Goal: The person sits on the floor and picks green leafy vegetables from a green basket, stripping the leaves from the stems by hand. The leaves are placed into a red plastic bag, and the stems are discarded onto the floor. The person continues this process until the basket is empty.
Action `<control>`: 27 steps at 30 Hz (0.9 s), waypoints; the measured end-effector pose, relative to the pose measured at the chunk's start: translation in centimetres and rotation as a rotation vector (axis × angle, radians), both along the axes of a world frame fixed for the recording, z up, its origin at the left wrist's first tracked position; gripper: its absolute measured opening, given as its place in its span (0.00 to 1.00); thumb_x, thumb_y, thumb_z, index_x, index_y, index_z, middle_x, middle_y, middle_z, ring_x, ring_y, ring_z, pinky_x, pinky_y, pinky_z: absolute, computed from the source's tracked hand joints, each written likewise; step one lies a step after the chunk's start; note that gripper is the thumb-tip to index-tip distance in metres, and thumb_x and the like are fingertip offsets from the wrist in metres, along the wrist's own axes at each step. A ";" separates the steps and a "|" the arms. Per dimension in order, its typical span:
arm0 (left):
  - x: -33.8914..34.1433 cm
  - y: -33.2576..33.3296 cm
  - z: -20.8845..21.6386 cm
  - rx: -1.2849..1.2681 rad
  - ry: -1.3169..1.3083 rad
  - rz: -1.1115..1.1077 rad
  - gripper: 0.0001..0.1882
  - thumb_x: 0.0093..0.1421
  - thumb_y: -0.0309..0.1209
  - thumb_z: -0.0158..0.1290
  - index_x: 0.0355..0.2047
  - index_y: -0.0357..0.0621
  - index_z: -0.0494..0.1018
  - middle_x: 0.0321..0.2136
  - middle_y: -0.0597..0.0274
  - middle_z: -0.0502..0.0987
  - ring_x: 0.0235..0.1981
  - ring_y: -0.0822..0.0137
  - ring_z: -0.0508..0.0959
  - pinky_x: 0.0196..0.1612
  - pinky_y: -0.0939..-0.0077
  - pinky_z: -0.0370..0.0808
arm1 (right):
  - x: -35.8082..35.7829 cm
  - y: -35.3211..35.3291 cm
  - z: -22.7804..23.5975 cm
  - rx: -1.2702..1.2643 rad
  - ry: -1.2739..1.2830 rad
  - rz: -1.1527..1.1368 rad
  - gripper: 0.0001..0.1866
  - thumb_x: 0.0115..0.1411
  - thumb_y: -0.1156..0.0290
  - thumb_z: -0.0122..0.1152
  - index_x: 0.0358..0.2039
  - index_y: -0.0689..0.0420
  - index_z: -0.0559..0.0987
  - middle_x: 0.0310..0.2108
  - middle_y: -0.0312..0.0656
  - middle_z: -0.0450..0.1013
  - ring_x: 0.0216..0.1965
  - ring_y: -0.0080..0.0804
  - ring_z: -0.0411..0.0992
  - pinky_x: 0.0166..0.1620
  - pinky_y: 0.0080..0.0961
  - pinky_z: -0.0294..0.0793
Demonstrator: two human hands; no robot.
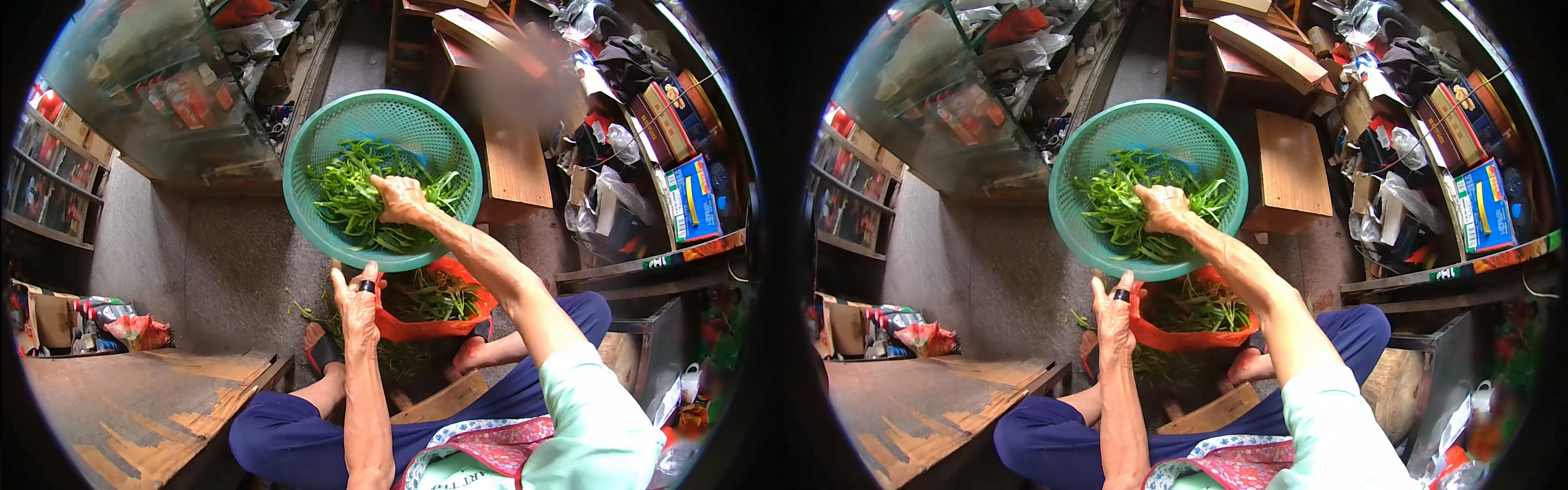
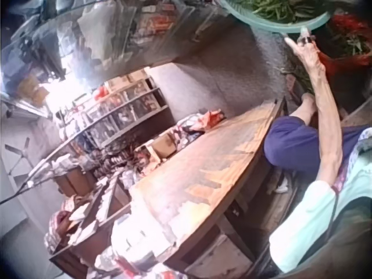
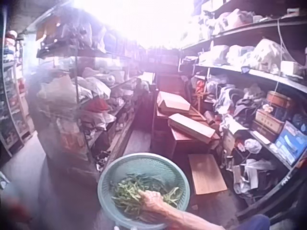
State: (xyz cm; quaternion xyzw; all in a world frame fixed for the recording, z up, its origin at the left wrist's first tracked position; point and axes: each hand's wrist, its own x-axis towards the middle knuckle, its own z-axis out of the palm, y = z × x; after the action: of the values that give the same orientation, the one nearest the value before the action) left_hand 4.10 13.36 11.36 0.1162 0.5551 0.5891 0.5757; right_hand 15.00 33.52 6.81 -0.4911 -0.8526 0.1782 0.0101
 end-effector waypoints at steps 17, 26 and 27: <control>-0.3 -7.5 -3.1 -0.139 0.077 -0.195 0.11 0.64 0.33 0.54 0.39 0.37 0.77 0.22 0.63 0.76 0.20 0.73 0.75 0.23 0.79 0.73 | 3.7 0.2 10.5 0.371 0.736 -0.429 0.27 0.37 0.65 0.79 0.40 0.62 0.82 0.35 0.44 0.82 0.36 0.29 0.80 0.41 0.28 0.78; -0.8 -7.7 -3.6 -0.016 -0.425 -0.235 0.27 0.59 0.22 0.57 0.57 0.52 0.64 0.33 0.67 0.73 0.29 0.73 0.74 0.30 0.75 0.76 | 5.7 -12.1 11.0 0.607 1.088 -0.290 0.26 0.55 0.60 0.65 0.52 0.56 0.74 0.45 0.43 0.75 0.46 0.38 0.73 0.50 0.43 0.73; -0.9 -7.6 -3.9 -0.029 -0.432 -0.255 0.28 0.58 0.23 0.57 0.58 0.53 0.63 0.34 0.67 0.74 0.29 0.73 0.74 0.30 0.74 0.76 | 6.7 -14.2 8.5 0.874 0.688 -0.272 0.25 0.57 0.57 0.61 0.53 0.54 0.73 0.48 0.43 0.72 0.49 0.39 0.71 0.54 0.48 0.68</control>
State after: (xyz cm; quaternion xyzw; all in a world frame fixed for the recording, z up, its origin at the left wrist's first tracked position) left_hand 3.24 5.72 7.45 0.0485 0.4085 0.5149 0.7521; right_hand 21.71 19.35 15.27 -0.4602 -0.7239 -0.0443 0.5120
